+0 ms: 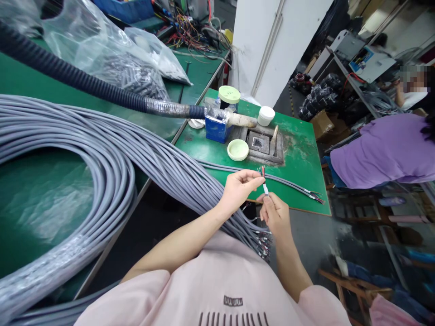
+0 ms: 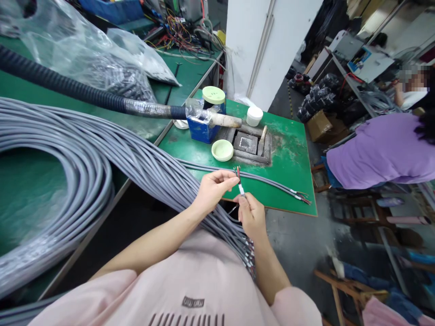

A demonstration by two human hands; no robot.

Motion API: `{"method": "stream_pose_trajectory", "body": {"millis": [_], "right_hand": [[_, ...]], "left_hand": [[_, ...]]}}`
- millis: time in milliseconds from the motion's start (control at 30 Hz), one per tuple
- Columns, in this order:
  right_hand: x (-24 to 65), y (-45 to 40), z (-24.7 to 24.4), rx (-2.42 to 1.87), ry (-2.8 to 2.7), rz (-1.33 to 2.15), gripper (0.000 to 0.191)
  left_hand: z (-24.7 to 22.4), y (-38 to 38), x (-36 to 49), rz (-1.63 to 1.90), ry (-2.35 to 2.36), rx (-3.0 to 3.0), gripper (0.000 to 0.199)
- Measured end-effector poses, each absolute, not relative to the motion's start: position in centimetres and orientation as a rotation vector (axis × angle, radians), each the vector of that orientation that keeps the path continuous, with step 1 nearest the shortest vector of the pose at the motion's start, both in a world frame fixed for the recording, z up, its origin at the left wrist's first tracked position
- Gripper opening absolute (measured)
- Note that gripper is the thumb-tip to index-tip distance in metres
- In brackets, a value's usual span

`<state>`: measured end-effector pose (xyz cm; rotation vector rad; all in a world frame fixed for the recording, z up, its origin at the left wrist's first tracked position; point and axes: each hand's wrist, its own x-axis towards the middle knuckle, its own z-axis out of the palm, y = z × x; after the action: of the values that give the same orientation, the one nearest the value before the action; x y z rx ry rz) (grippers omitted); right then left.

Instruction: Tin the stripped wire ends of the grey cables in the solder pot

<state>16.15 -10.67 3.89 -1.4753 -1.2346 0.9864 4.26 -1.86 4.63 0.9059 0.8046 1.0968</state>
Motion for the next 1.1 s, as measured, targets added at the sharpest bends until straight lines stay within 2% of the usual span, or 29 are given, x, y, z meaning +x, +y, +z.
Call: {"method": "stream_pose_trajectory", "body": {"millis": [267, 1100], "right_hand": [[16.1, -10.5, 4.1, -1.518, -1.275, 0.950, 0.032], [16.4, -10.4, 4.3, -1.674, -1.507, 0.739, 0.030]], "left_hand": [[4.2, -2.6, 4.7, 1.243, 0.791, 0.958, 0.024], [3.6, -1.3, 4.3, 1.164, 0.807, 1.079, 0.027]]}}
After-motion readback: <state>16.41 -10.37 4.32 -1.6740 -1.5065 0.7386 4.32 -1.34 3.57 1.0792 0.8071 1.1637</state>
